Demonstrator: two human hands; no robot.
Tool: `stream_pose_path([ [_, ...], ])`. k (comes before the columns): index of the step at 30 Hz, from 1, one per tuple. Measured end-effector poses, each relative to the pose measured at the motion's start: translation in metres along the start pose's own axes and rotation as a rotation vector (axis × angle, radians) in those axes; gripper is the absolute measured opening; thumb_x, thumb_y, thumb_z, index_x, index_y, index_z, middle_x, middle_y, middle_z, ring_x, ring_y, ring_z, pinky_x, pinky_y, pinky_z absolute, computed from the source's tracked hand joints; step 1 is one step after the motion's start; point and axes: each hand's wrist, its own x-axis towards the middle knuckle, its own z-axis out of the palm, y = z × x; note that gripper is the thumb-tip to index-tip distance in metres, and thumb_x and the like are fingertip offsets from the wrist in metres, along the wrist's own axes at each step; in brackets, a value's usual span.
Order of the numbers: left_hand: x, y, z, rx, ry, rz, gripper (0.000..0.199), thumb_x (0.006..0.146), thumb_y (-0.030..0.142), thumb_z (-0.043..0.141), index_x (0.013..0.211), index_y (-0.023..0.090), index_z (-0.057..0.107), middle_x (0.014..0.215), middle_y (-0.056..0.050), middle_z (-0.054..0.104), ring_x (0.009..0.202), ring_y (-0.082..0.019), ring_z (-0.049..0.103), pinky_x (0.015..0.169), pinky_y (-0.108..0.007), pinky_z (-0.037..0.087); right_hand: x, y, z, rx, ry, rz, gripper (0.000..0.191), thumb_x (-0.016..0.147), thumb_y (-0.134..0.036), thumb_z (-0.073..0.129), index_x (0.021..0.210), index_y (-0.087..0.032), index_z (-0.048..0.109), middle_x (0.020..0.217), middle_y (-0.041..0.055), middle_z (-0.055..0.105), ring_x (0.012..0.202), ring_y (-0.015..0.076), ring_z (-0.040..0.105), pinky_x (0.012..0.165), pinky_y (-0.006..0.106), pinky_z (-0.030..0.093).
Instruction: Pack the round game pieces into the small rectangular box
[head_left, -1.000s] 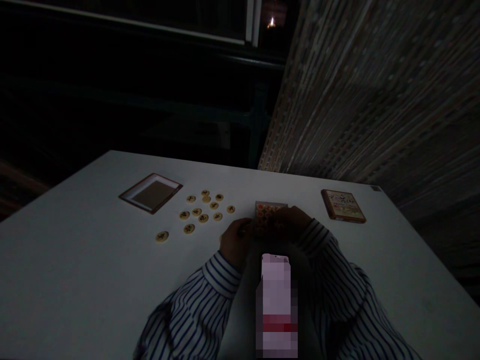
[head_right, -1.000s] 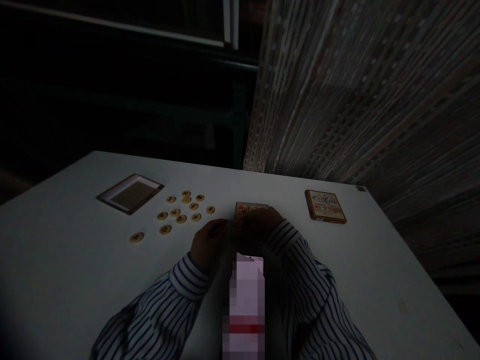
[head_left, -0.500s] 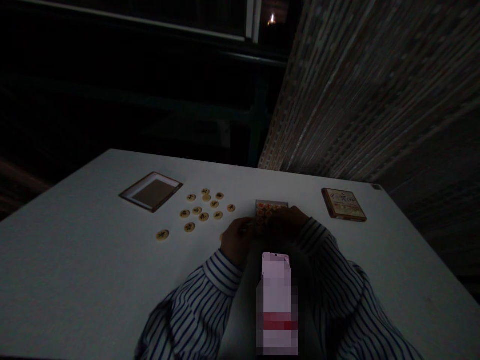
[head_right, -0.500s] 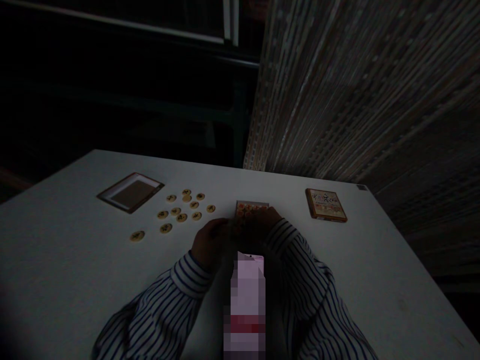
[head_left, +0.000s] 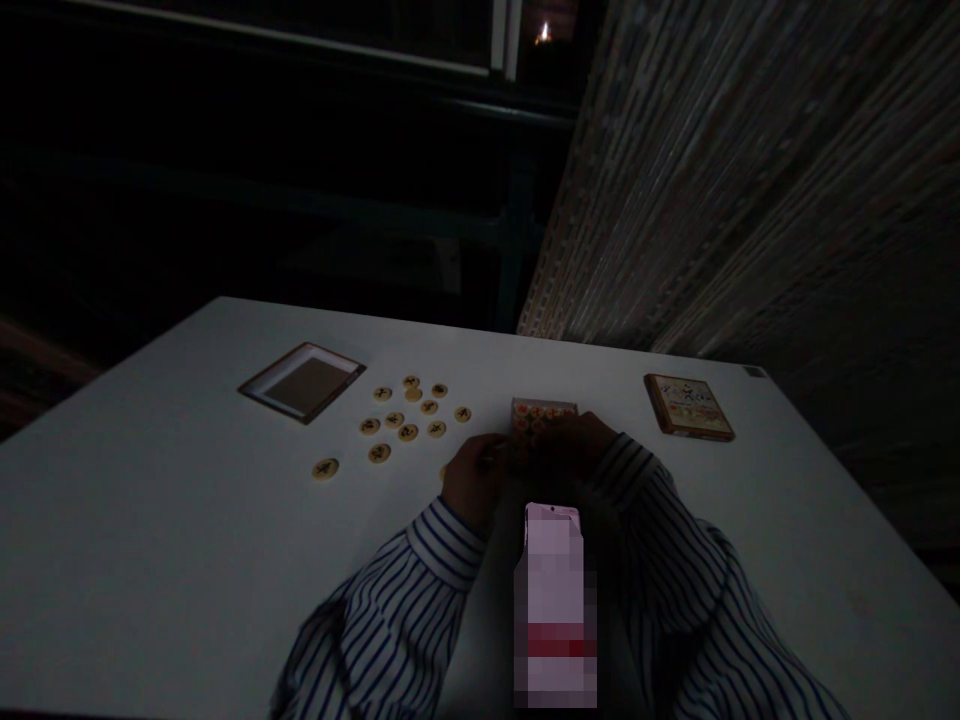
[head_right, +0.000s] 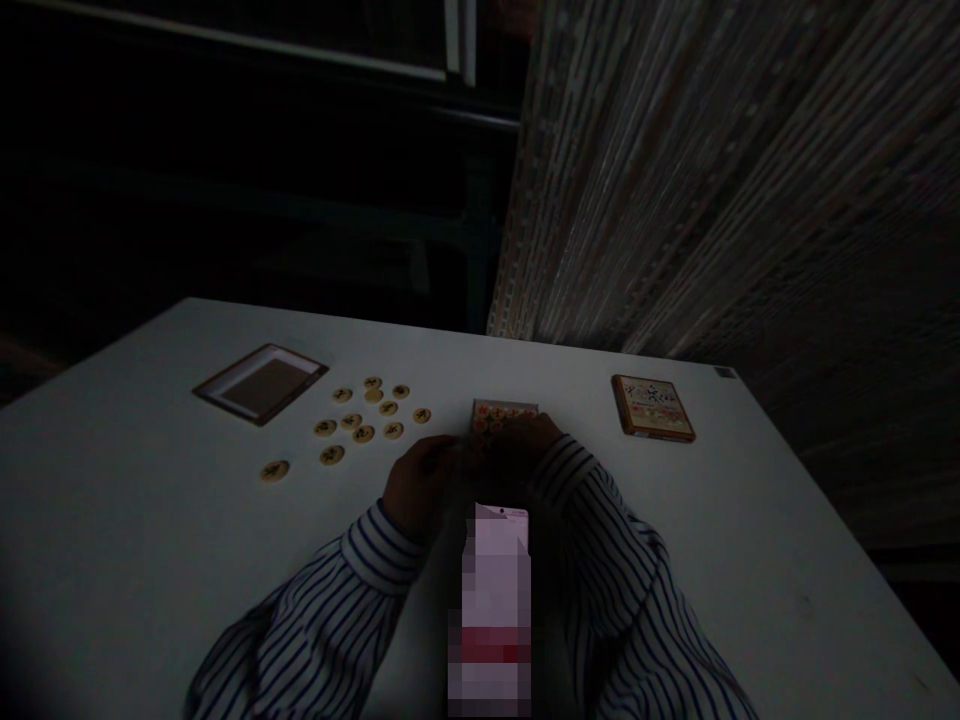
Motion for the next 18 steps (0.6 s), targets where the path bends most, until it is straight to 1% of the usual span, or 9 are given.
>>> stream_pose_path([
  [3, 0.0000, 0.0012, -0.0010, 0.016, 0.002, 0.013, 0.024, 0.071, 0.029, 0.051, 0.091, 0.017, 0.059, 0.086, -0.008, 0.065, 0.074, -0.017, 0.061, 0.069, -0.031, 0.050, -0.0003, 0.0001, -0.0009, 0.032, -0.020, -0.022, 0.030, 0.078, -0.043, 0.043, 0.091, -0.026, 0.063, 0.095, 0.0044, 0.064, 0.085, 0.0189, 0.058, 0.064, 0.026, 0.043],
  [9, 0.0002, 0.0029, -0.0018, 0.032, -0.019, -0.008, 0.027, 0.072, 0.030, 0.050, 0.093, 0.014, 0.059, 0.085, -0.009, 0.065, 0.074, -0.017, 0.061, 0.067, -0.031, 0.051, 0.0020, 0.0007, 0.0017, 0.030, -0.035, 0.004, 0.035, 0.078, -0.047, 0.040, 0.091, -0.025, 0.064, 0.096, 0.0073, 0.063, 0.088, 0.0209, 0.057, 0.065, 0.028, 0.043],
  [14, 0.0006, -0.0008, -0.0004, 0.029, -0.018, 0.014, 0.028, 0.073, 0.031, 0.049, 0.094, 0.015, 0.058, 0.089, -0.010, 0.064, 0.076, -0.017, 0.061, 0.068, -0.030, 0.050, 0.0029, 0.0016, 0.0032, 0.031, -0.034, -0.011, 0.033, 0.079, -0.046, 0.040, 0.092, -0.026, 0.063, 0.095, 0.0046, 0.064, 0.088, 0.0194, 0.058, 0.066, 0.027, 0.043],
  [18, 0.0003, 0.0002, -0.0009, 0.057, -0.003, 0.018, 0.026, 0.073, 0.031, 0.050, 0.092, 0.016, 0.059, 0.086, -0.008, 0.065, 0.075, -0.017, 0.061, 0.068, -0.031, 0.050, 0.0042, 0.0045, 0.0058, 0.020, -0.030, -0.034, 0.032, 0.078, -0.045, 0.040, 0.092, -0.026, 0.063, 0.096, 0.0046, 0.064, 0.087, 0.0205, 0.058, 0.064, 0.028, 0.043],
])
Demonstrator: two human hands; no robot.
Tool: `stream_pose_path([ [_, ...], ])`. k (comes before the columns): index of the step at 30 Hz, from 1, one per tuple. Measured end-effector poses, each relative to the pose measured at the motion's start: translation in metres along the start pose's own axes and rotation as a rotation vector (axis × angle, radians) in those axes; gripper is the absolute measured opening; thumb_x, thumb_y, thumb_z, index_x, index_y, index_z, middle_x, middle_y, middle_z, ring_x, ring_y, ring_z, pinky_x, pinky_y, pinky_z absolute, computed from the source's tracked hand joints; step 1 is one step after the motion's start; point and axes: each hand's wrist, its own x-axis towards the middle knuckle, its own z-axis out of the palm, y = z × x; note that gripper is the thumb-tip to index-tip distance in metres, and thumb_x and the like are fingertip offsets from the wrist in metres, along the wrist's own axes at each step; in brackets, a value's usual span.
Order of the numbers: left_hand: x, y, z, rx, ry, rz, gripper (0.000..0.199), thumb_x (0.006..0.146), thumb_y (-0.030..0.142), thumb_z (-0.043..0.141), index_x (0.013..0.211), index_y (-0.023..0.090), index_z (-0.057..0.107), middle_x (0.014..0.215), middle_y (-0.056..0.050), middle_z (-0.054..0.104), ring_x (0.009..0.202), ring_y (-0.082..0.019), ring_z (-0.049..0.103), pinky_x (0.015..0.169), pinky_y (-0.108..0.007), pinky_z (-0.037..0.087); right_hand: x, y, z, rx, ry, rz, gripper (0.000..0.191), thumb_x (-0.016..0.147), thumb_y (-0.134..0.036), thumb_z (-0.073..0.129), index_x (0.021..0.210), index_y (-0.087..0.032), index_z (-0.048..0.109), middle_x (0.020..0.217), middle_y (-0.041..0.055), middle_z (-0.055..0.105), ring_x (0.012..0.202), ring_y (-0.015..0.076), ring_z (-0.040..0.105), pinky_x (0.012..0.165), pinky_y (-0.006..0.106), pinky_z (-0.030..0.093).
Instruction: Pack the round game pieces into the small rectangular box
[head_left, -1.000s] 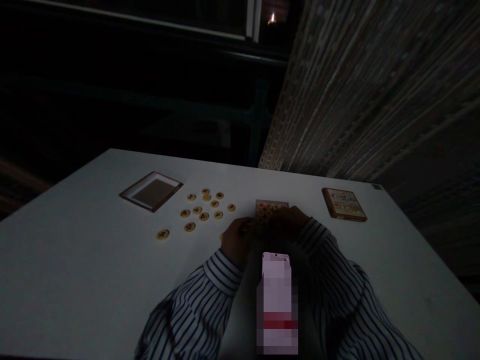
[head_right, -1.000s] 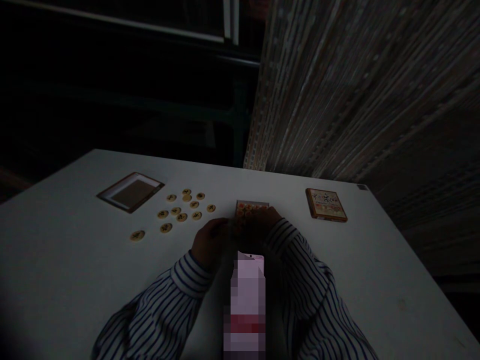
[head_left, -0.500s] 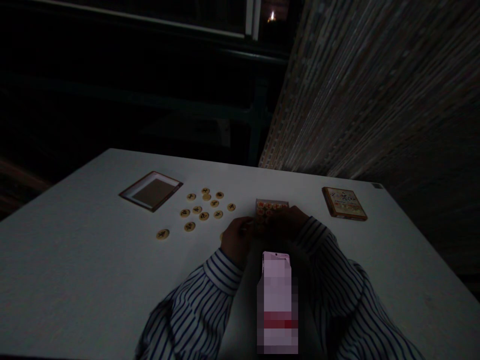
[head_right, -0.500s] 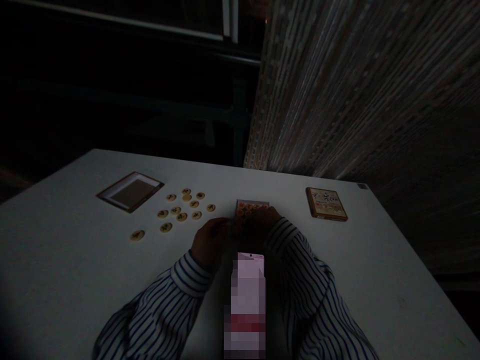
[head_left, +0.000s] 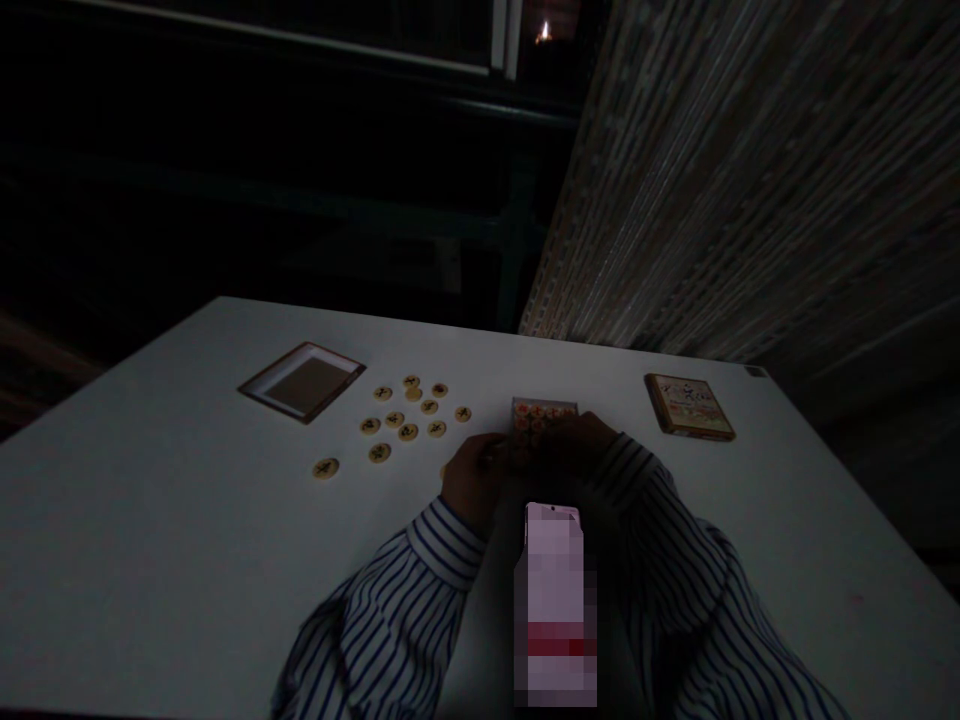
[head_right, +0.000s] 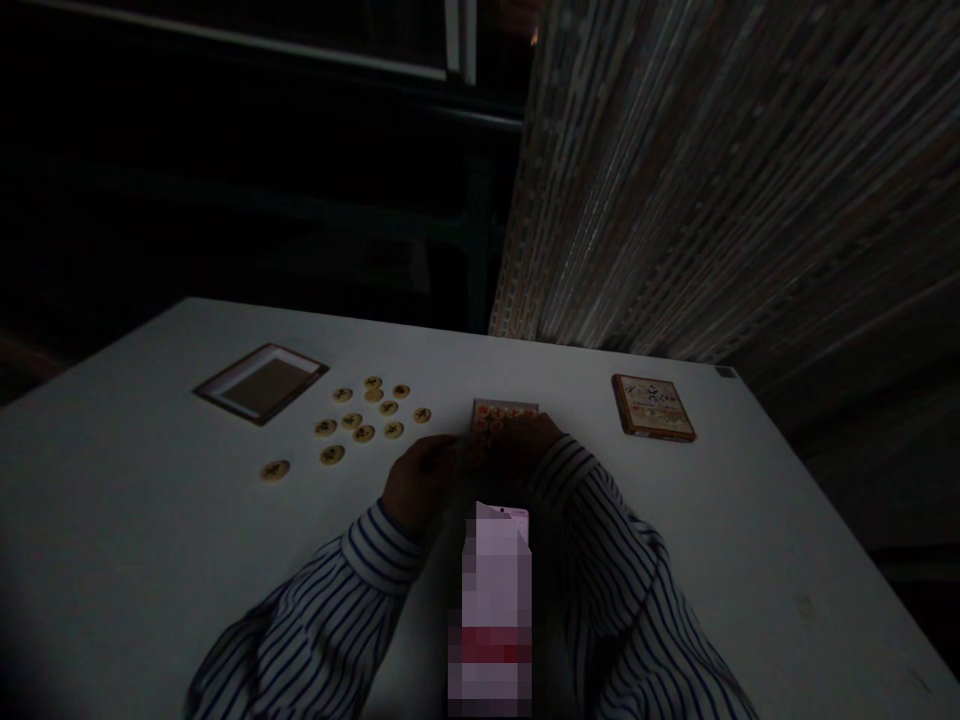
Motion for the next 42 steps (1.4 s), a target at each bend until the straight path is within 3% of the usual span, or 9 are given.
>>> stream_pose_path([
  [12, 0.001, 0.003, -0.001, -0.071, 0.032, 0.001, 0.024, 0.070, 0.027, 0.052, 0.090, 0.017, 0.060, 0.086, -0.007, 0.065, 0.074, -0.016, 0.061, 0.067, -0.030, 0.050, -0.007, 0.002, -0.005, 0.030, 0.053, 0.049, 0.034, 0.078, -0.046, 0.039, 0.087, -0.023, 0.063, 0.093, 0.0058, 0.063, 0.084, 0.0186, 0.057, 0.065, 0.028, 0.040],
  [18, 0.001, 0.008, -0.009, -0.058, 0.074, 0.025, 0.025, 0.071, 0.026, 0.050, 0.091, 0.015, 0.059, 0.088, -0.008, 0.064, 0.075, -0.015, 0.060, 0.070, -0.030, 0.049, -0.010, 0.012, -0.012, -0.061, 0.196, 0.071, 0.027, 0.075, -0.035, 0.043, 0.080, -0.017, 0.062, 0.083, 0.0080, 0.062, 0.075, 0.0191, 0.056, 0.060, 0.028, 0.035],
  [23, 0.002, 0.006, -0.011, -0.027, 0.116, 0.090, 0.025, 0.071, 0.028, 0.050, 0.092, 0.017, 0.059, 0.087, -0.006, 0.063, 0.076, -0.014, 0.059, 0.071, -0.029, 0.048, -0.011, 0.015, -0.013, 0.002, 0.323, 0.037, 0.021, 0.072, -0.030, 0.045, 0.082, -0.019, 0.061, 0.083, 0.0061, 0.060, 0.076, 0.0175, 0.053, 0.060, 0.027, 0.030],
  [28, 0.004, 0.005, -0.014, 0.009, 0.116, 0.134, 0.025, 0.070, 0.030, 0.051, 0.090, 0.018, 0.060, 0.087, -0.005, 0.063, 0.074, -0.014, 0.059, 0.069, -0.028, 0.048, -0.012, 0.014, -0.016, 0.024, 0.310, 0.057, 0.022, 0.073, -0.029, 0.044, 0.083, -0.020, 0.061, 0.085, 0.0061, 0.060, 0.078, 0.0168, 0.051, 0.060, 0.026, 0.027],
  [36, 0.017, 0.016, -0.047, 0.022, 0.159, 0.155, 0.028, 0.071, 0.034, 0.051, 0.091, 0.016, 0.059, 0.086, -0.006, 0.063, 0.073, -0.014, 0.058, 0.069, -0.027, 0.047, -0.014, 0.009, -0.021, 0.076, 0.364, 0.043, 0.023, 0.074, -0.031, 0.044, 0.084, -0.019, 0.061, 0.088, 0.0061, 0.060, 0.080, 0.0172, 0.050, 0.061, 0.026, 0.026],
  [42, 0.036, 0.012, -0.074, 0.182, 0.247, 0.216, 0.030, 0.073, 0.037, 0.048, 0.093, 0.017, 0.059, 0.091, -0.006, 0.061, 0.077, -0.015, 0.058, 0.069, -0.028, 0.047, -0.014, 0.000, -0.024, 0.117, 0.507, 0.070, 0.028, 0.081, -0.032, 0.037, 0.083, -0.019, 0.061, 0.087, 0.0046, 0.060, 0.082, 0.0157, 0.049, 0.066, 0.026, 0.027],
])
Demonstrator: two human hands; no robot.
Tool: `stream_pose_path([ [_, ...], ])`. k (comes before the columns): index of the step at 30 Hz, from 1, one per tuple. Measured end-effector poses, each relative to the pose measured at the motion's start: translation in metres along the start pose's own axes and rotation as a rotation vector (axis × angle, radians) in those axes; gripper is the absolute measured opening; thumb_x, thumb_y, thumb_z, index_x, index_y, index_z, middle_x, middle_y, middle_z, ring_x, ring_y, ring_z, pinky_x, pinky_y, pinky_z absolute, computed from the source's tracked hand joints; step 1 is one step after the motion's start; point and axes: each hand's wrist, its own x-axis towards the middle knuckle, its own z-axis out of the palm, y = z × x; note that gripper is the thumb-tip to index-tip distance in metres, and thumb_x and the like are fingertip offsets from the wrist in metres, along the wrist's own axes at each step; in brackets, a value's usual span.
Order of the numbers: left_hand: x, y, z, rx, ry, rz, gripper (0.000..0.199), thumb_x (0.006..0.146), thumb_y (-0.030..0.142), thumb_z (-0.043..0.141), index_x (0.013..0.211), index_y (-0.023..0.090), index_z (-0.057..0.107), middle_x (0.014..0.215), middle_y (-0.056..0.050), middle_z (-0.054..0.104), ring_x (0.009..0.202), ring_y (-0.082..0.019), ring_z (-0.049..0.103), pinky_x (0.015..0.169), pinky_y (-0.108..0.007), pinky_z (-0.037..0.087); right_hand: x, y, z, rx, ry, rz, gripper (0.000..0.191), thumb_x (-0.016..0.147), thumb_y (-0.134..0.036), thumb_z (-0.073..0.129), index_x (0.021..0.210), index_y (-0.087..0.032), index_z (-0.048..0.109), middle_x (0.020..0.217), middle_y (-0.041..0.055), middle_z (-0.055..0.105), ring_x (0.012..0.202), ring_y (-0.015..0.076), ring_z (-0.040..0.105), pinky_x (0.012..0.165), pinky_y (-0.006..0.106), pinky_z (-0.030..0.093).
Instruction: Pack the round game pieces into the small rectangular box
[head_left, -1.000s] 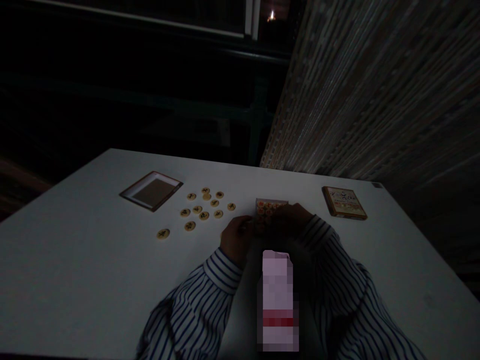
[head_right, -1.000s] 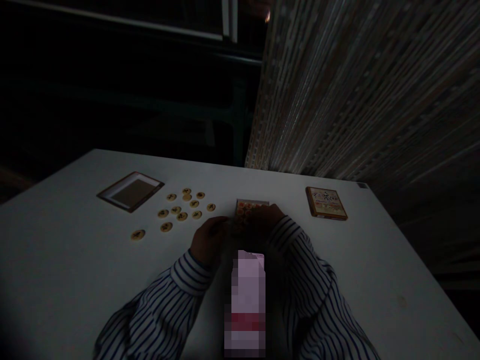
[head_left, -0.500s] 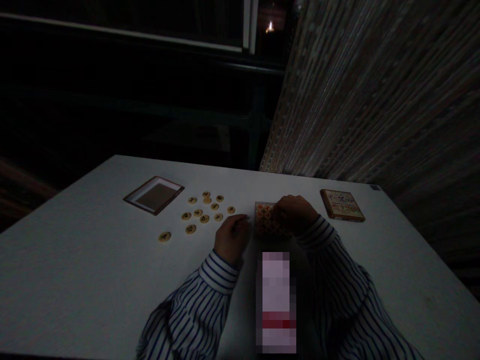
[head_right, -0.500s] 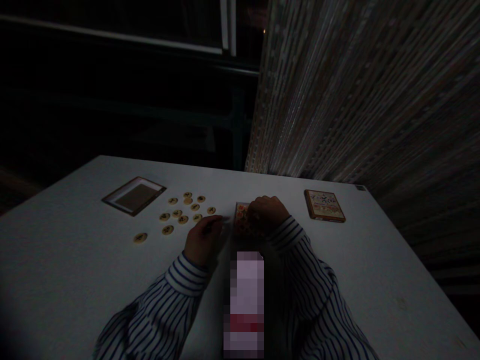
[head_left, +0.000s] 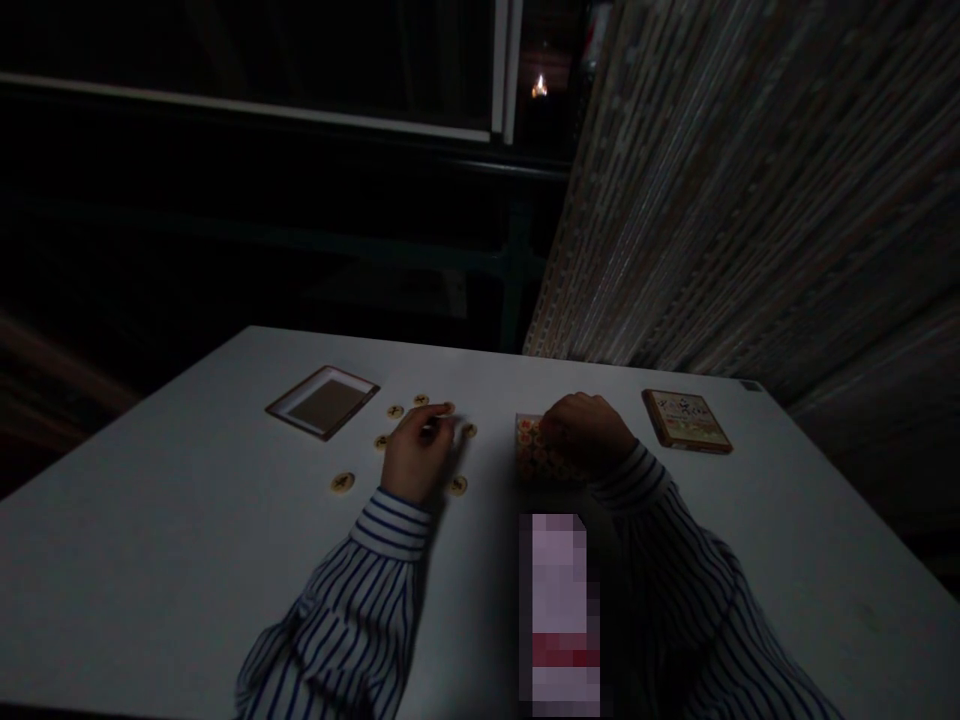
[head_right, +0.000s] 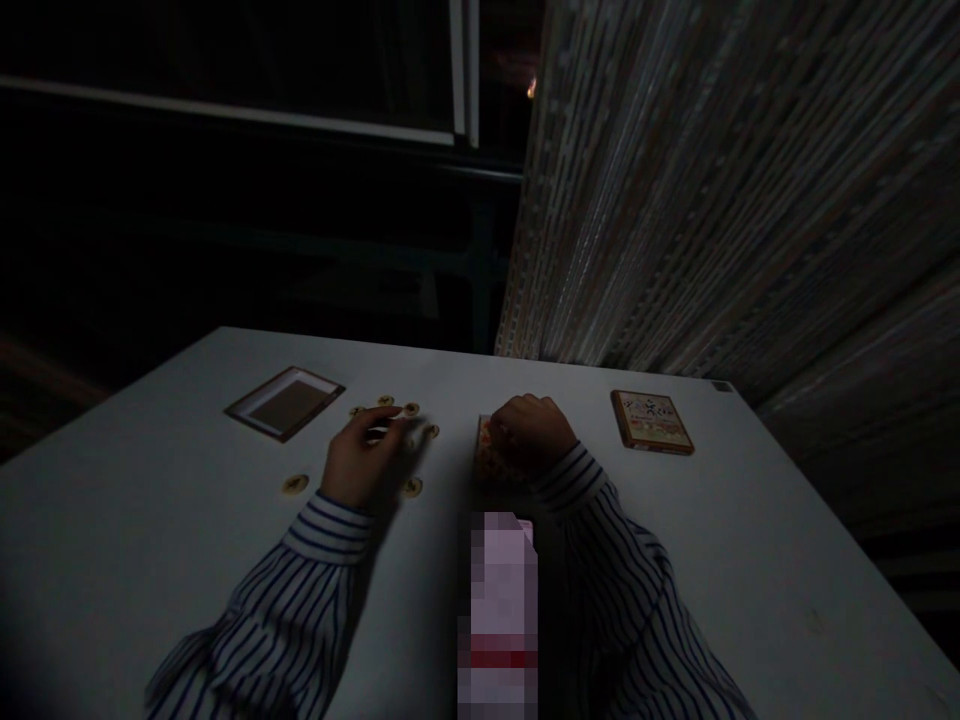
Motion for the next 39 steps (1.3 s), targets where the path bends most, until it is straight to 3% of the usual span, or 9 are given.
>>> stream_pose_path([
  [6, 0.004, -0.027, -0.007, 0.220, 0.038, 0.138, 0.026, 0.074, 0.034, 0.047, 0.090, 0.017, 0.059, 0.093, -0.007, 0.060, 0.089, -0.019, 0.054, 0.080, -0.032, 0.042, 0.010, -0.015, -0.003, 0.020, 0.036, 0.032, 0.026, 0.081, -0.031, 0.038, 0.083, -0.019, 0.061, 0.087, 0.0042, 0.061, 0.083, 0.0152, 0.049, 0.069, 0.026, 0.027],
  [12, -0.002, -0.040, -0.003, 0.399, -0.030, 0.222, 0.025, 0.075, 0.032, 0.047, 0.093, 0.018, 0.059, 0.093, -0.006, 0.061, 0.090, -0.020, 0.053, 0.084, -0.035, 0.040, 0.030, -0.028, 0.002, 0.031, 0.010, -0.016, 0.025, 0.080, -0.031, 0.041, 0.089, -0.020, 0.061, 0.093, 0.0037, 0.061, 0.086, 0.0159, 0.050, 0.070, 0.027, 0.029],
  [23, -0.006, -0.052, 0.005, 0.506, -0.076, 0.260, 0.028, 0.074, 0.035, 0.049, 0.089, 0.016, 0.064, 0.098, -0.009, 0.061, 0.092, -0.022, 0.053, 0.085, -0.037, 0.040, 0.037, -0.036, 0.015, 0.045, -0.094, -0.106, 0.028, 0.081, -0.034, 0.039, 0.097, -0.021, 0.058, 0.097, 0.0055, 0.059, 0.089, 0.0183, 0.050, 0.071, 0.031, 0.031],
  [39, -0.005, -0.047, 0.006, 0.661, -0.134, 0.277, 0.031, 0.072, 0.038, 0.050, 0.089, 0.016, 0.063, 0.098, -0.010, 0.061, 0.092, -0.025, 0.052, 0.082, -0.039, 0.040, 0.037, -0.040, 0.010, -0.005, -0.217, -0.117, 0.029, 0.080, -0.032, 0.039, 0.099, -0.021, 0.058, 0.099, 0.0073, 0.058, 0.090, 0.0208, 0.050, 0.070, 0.032, 0.034],
])
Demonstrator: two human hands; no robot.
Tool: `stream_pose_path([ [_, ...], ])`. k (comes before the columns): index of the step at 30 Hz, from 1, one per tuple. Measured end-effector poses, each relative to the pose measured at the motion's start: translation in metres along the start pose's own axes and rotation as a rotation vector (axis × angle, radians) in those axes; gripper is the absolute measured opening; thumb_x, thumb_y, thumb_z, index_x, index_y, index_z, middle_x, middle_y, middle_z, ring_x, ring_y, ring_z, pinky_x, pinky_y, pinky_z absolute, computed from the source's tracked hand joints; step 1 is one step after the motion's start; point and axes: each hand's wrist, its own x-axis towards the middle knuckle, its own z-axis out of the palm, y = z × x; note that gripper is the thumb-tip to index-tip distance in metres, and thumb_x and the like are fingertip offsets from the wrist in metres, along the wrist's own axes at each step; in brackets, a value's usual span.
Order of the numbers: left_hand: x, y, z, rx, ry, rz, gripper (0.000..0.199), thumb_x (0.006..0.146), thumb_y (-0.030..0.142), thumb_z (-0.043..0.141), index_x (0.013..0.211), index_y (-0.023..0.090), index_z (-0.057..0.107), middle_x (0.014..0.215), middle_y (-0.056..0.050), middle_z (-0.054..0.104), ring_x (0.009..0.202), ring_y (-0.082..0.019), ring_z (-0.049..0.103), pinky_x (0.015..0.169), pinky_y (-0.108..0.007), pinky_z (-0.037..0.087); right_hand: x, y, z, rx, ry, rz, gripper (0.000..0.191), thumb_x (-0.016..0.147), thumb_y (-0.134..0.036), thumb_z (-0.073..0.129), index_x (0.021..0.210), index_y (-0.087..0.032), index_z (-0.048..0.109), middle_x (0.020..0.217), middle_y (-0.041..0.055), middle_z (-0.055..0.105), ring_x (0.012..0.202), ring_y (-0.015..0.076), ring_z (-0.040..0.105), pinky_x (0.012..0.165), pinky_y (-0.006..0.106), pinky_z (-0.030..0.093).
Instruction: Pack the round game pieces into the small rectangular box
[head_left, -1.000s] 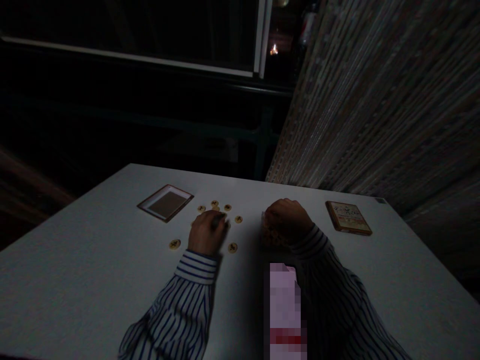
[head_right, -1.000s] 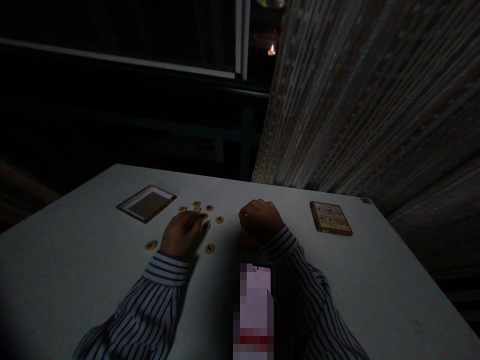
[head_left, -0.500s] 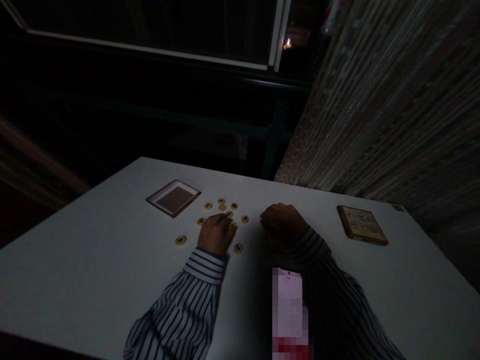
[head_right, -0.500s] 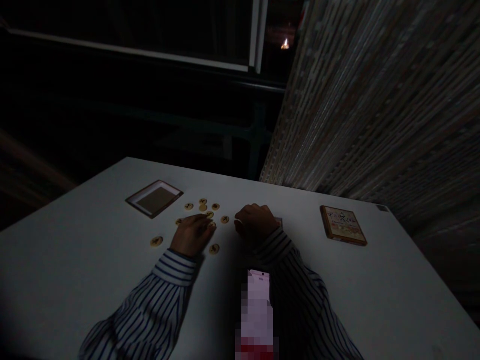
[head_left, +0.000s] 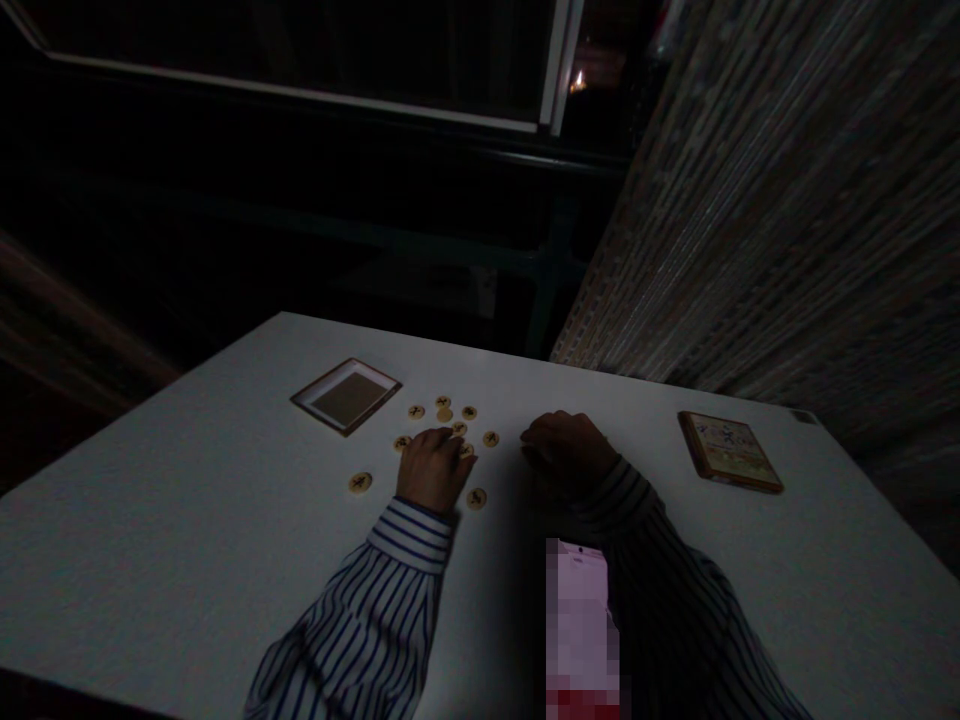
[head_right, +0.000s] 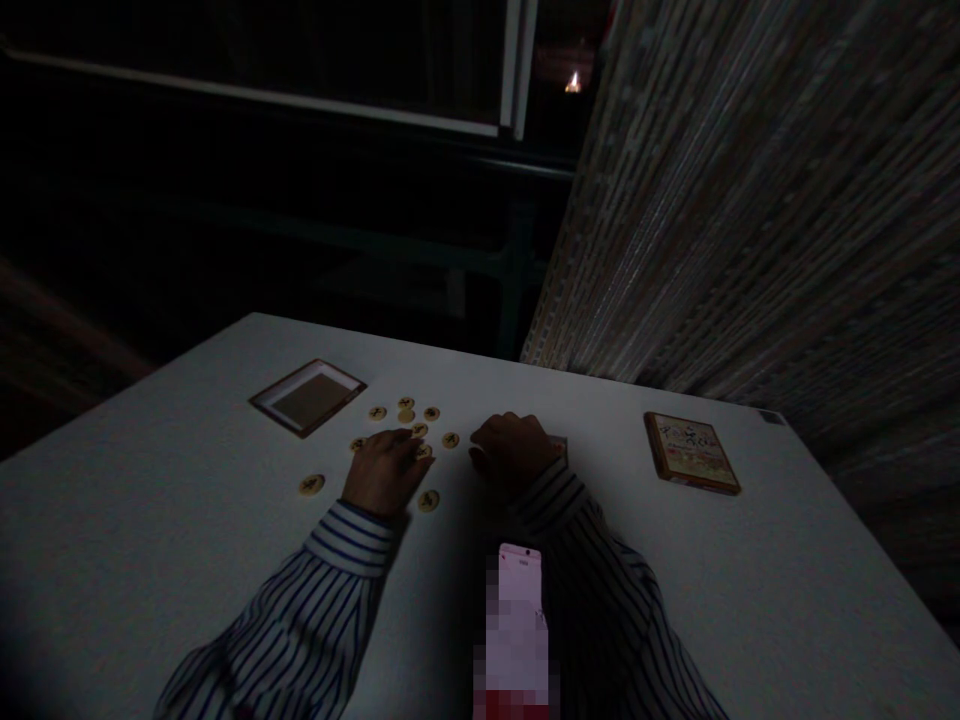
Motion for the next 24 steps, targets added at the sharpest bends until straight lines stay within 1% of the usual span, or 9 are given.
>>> stream_pose_path([
  [10, -0.001, -0.001, 0.002, 0.003, -0.012, -0.019, 0.029, 0.073, 0.037, 0.049, 0.085, 0.016, 0.064, 0.097, -0.010, 0.061, 0.092, -0.024, 0.052, 0.082, -0.039, 0.040, -0.002, 0.004, 0.002, 0.035, 0.043, -0.006, 0.028, 0.080, -0.032, 0.041, 0.099, -0.021, 0.058, 0.100, 0.0072, 0.058, 0.090, 0.0203, 0.050, 0.071, 0.032, 0.033],
  [14, 0.000, -0.001, 0.001, -0.023, 0.039, -0.017, 0.027, 0.070, 0.035, 0.052, 0.085, 0.015, 0.064, 0.095, -0.010, 0.061, 0.092, -0.024, 0.051, 0.083, -0.038, 0.039, -0.002, 0.008, 0.004, 0.058, 0.075, -0.009, 0.028, 0.079, -0.032, 0.042, 0.099, -0.021, 0.058, 0.100, 0.0073, 0.058, 0.090, 0.0200, 0.050, 0.072, 0.032, 0.033],
  [19, 0.001, 0.001, -0.003, -0.102, 0.137, 0.008, 0.027, 0.071, 0.033, 0.052, 0.090, 0.016, 0.062, 0.095, -0.008, 0.060, 0.091, -0.023, 0.051, 0.083, -0.037, 0.040, -0.004, 0.012, 0.004, 0.038, 0.086, 0.018, 0.029, 0.080, -0.033, 0.041, 0.100, -0.022, 0.058, 0.101, 0.0066, 0.058, 0.090, 0.0200, 0.050, 0.071, 0.032, 0.033],
  [24, 0.002, 0.004, -0.005, -0.180, 0.173, 0.012, 0.026, 0.073, 0.033, 0.051, 0.091, 0.018, 0.060, 0.095, -0.007, 0.060, 0.092, -0.022, 0.051, 0.083, -0.037, 0.040, -0.007, 0.016, 0.002, 0.045, 0.125, 0.024, 0.028, 0.080, -0.032, 0.042, 0.100, -0.021, 0.057, 0.101, 0.0067, 0.058, 0.091, 0.0189, 0.049, 0.072, 0.031, 0.032],
])
